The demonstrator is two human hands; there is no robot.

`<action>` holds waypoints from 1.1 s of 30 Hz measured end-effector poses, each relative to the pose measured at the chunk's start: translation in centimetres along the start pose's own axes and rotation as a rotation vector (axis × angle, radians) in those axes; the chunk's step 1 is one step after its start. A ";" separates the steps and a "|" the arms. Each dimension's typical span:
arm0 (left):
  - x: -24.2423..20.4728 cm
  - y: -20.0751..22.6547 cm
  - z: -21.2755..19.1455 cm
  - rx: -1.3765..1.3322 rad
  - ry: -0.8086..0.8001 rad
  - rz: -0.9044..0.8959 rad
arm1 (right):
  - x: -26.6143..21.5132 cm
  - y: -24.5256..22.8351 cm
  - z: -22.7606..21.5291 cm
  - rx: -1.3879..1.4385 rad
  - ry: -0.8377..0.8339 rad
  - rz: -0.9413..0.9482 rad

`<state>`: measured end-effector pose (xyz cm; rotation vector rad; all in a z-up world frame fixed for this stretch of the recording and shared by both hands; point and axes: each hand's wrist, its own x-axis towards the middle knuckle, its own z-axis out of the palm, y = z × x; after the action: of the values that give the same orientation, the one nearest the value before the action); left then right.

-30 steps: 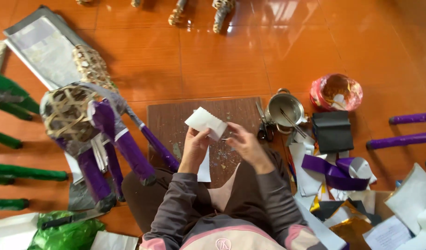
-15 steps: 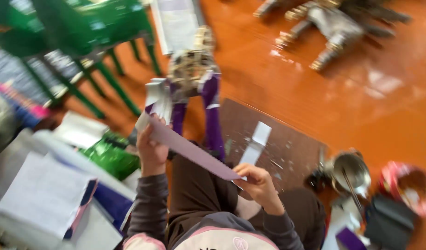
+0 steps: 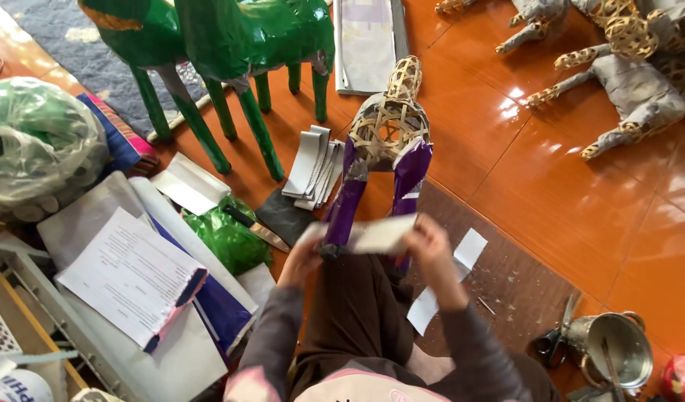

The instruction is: Applying and gluing colored paper strips to decorate large bamboo-frame sculptures.

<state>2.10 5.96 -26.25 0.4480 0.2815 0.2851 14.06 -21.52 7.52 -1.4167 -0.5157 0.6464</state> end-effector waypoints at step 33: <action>1.6 10.9 32.6 1.411 0.149 0.735 | 14.2 0.3 -5.1 0.124 0.086 -0.216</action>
<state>11.92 3.47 6.62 1.9469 0.4331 0.8326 27.81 -15.52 6.02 -1.2457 -0.5426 0.4349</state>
